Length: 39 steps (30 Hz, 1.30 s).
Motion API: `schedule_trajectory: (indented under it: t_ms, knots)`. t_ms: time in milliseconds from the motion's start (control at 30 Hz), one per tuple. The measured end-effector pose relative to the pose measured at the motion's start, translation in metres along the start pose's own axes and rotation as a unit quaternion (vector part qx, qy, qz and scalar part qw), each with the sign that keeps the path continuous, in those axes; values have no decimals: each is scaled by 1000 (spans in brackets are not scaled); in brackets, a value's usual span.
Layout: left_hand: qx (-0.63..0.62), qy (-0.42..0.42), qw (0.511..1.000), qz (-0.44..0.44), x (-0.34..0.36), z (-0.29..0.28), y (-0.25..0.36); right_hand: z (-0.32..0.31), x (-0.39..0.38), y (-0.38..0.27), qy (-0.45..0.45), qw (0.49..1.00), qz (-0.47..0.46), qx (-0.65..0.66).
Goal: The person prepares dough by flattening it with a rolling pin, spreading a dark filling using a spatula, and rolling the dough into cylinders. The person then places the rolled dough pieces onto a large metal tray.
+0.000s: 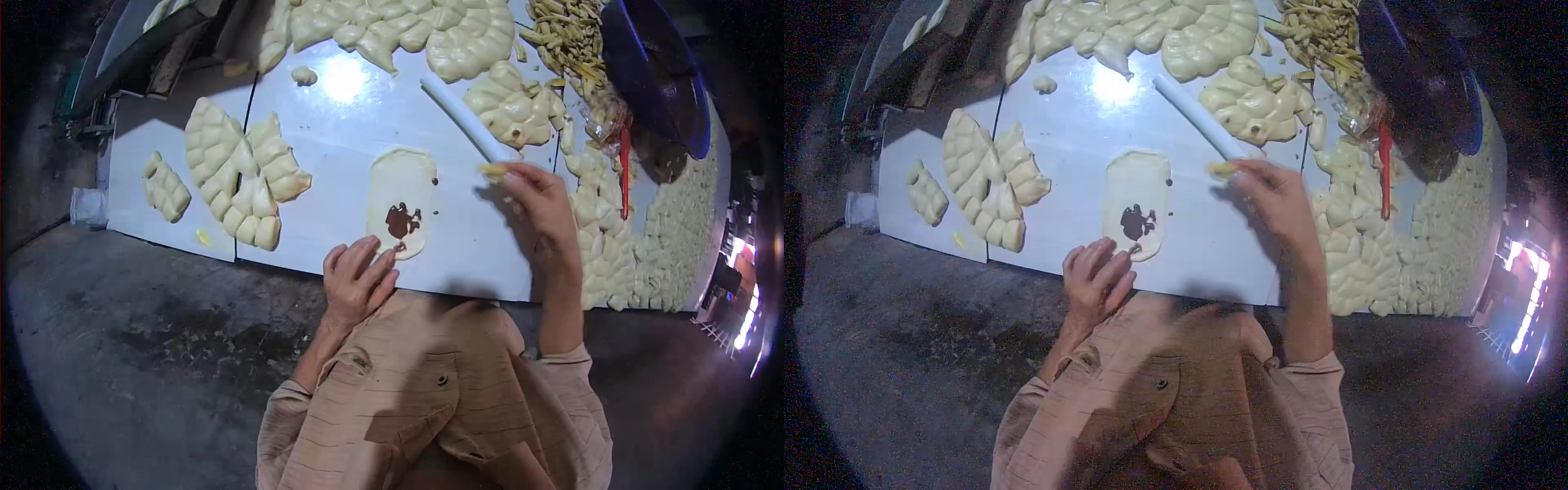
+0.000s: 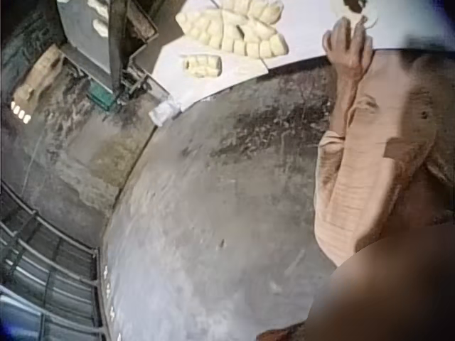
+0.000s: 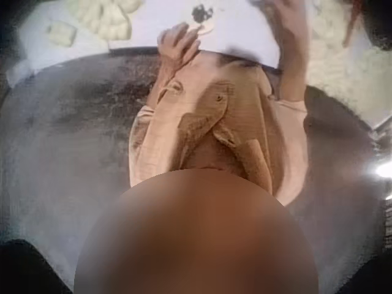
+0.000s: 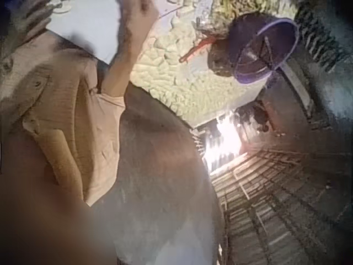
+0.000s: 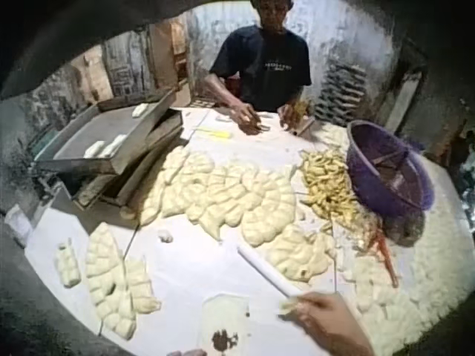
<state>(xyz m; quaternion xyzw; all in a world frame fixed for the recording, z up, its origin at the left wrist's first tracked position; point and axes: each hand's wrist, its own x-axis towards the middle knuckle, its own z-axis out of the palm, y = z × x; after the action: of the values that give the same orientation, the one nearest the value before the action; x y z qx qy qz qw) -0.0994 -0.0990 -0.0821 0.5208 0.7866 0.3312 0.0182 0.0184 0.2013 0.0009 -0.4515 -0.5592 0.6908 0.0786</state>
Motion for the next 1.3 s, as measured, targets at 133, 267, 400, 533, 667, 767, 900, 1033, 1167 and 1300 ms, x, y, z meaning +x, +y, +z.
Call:
schedule_trajectory:
  t_ms: [133,267,400,533,667,767,900,1033,1167,1300]
  knots:
    - [-76,-11,997,7,16,-23,-10,37,-8,33,-65,993,45,84]
    - [-160,8,987,-29,47,-33,-6,58,-23,32,-94,989,63,91]
    - [-328,-83,931,-139,87,-38,9,75,-37,27,-123,989,45,73]
    - [-354,-106,919,-137,92,-33,4,85,-42,20,-140,989,51,20]
    - [-334,-124,918,-175,86,-37,-2,74,-40,37,-80,984,-23,-158]
    - [-257,-100,959,-68,78,-31,-11,64,-41,42,-57,994,-46,-86]
    - [-82,-86,993,7,76,-22,-13,44,-42,51,81,991,-57,-95]
    - [-46,-60,996,48,68,-13,-19,23,-50,37,166,980,-50,-98]
    - [-33,-75,996,46,69,-22,-18,-32,-43,62,274,942,-109,-161]
    - [-13,-92,994,65,58,-42,-39,-44,-35,71,352,779,-276,-439]
